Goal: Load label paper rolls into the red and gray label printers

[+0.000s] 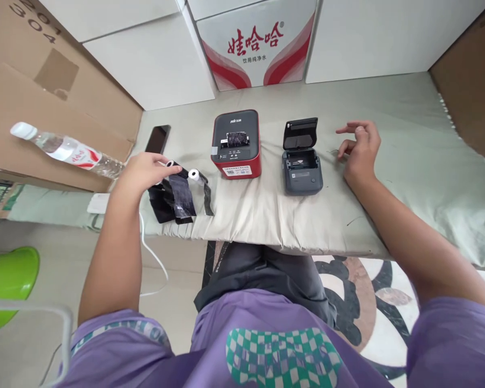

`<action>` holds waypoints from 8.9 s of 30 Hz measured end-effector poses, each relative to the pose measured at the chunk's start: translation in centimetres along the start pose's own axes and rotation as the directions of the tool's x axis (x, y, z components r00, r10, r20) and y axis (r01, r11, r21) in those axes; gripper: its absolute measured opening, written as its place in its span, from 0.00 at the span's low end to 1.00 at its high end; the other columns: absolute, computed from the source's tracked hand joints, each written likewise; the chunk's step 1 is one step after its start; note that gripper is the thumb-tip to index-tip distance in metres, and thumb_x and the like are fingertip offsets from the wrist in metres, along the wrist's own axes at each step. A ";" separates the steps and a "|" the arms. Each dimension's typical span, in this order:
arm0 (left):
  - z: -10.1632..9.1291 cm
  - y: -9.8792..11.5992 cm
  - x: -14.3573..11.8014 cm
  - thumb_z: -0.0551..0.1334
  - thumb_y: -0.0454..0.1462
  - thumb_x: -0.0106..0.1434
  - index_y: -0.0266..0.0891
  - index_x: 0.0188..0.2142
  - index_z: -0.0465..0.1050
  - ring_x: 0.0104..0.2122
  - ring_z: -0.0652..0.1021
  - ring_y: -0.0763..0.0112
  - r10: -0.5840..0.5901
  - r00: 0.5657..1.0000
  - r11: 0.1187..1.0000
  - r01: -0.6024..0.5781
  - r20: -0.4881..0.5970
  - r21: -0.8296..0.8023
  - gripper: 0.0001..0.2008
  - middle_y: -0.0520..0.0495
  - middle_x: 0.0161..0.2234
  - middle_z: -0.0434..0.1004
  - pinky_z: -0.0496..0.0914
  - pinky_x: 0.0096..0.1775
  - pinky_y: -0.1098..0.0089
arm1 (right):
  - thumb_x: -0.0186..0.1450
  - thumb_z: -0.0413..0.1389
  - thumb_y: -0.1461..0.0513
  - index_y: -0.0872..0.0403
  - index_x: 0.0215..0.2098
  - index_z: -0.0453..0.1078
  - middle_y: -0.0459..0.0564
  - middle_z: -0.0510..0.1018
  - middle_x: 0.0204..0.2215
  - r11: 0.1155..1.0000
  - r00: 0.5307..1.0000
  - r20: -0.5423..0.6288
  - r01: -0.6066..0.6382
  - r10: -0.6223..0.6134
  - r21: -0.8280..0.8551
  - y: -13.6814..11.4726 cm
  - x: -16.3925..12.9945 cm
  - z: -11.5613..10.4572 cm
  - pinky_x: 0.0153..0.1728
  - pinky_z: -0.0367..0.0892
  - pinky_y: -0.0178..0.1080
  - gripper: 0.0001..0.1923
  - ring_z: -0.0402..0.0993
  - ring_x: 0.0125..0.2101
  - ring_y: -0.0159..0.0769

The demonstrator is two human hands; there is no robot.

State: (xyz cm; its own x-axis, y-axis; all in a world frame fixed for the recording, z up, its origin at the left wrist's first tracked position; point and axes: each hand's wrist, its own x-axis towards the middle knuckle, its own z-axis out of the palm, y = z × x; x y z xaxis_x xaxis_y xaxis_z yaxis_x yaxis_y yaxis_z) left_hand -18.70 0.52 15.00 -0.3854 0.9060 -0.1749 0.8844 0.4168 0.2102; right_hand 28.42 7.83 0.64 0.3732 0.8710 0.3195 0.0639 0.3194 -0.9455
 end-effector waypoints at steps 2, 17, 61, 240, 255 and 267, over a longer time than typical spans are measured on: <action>1.0 0.2 0.4 0.71 0.52 0.55 0.41 0.50 0.81 0.46 0.81 0.49 0.027 1.000 0.989 -0.026 -0.008 0.147 0.27 0.42 0.44 0.85 0.72 0.48 0.57 | 0.71 0.47 0.59 0.53 0.42 0.68 0.52 0.81 0.39 1.000 1.000 0.000 -0.013 0.013 -0.004 0.0 0.0 0.0 0.19 0.49 0.38 0.10 0.59 0.14 0.26; -0.8 -8.3 3.2 0.71 0.45 0.51 0.41 0.57 0.80 0.43 0.79 0.56 -0.157 0.984 0.980 0.145 0.083 0.140 0.33 0.46 0.42 0.84 0.69 0.47 0.61 | 0.72 0.46 0.62 0.53 0.43 0.69 0.50 0.79 0.39 0.998 0.998 0.010 -0.059 0.059 -0.001 0.1 0.2 0.0 0.20 0.51 0.37 0.09 0.59 0.16 0.25; 15.2 20.2 -5.8 0.69 0.61 0.59 0.45 0.42 0.73 0.33 0.79 0.63 0.768 0.599 0.038 -0.394 -0.226 -0.918 0.25 0.47 0.34 0.77 0.76 0.36 0.57 | 0.66 0.56 0.39 0.47 0.41 0.70 0.48 0.76 0.39 0.996 0.995 0.049 -0.086 0.086 0.002 0.5 0.4 -0.5 0.18 0.56 0.36 0.22 0.62 0.20 0.28; 8.5 7.8 0.2 0.68 0.35 0.46 0.40 0.28 0.63 0.17 0.57 0.84 0.160 0.978 0.186 0.105 0.135 -0.977 0.14 0.60 0.20 0.58 0.47 0.17 0.80 | 0.69 0.58 0.45 0.42 0.64 0.67 0.53 0.72 0.60 0.987 0.777 0.625 0.028 0.080 -0.161 -0.5 -0.8 -1.1 0.36 0.75 0.42 0.28 0.69 0.31 0.31; 6.7 6.8 0.8 0.71 0.37 0.49 0.41 0.23 0.55 0.14 0.52 0.87 0.278 0.922 0.346 0.165 0.269 -0.924 0.21 0.63 0.17 0.49 0.45 0.16 0.82 | 0.69 0.58 0.45 0.40 0.65 0.67 0.51 0.72 0.60 0.985 0.782 0.616 0.010 0.100 -0.171 -0.5 -0.9 -1.1 0.36 0.76 0.42 0.28 0.70 0.31 0.32; 5.4 6.7 1.8 0.70 0.35 0.49 0.43 0.25 0.55 0.13 0.50 0.86 0.293 0.866 0.423 0.262 0.404 -0.867 0.20 0.63 0.18 0.45 0.43 0.16 0.81 | 0.68 0.59 0.44 0.40 0.65 0.67 0.52 0.72 0.60 0.983 0.801 0.589 0.003 0.109 -0.185 -0.3 -0.9 -1.0 0.38 0.78 0.46 0.30 0.70 0.31 0.33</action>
State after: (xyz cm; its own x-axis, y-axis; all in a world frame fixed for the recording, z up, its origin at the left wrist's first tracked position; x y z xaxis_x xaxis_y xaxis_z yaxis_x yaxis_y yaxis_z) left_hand -12.03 4.53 10.87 0.0314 0.8772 -0.4791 0.0450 0.4776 0.8774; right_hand 28.96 6.62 0.60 -0.2395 0.9520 0.1904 0.2355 0.2472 -0.9399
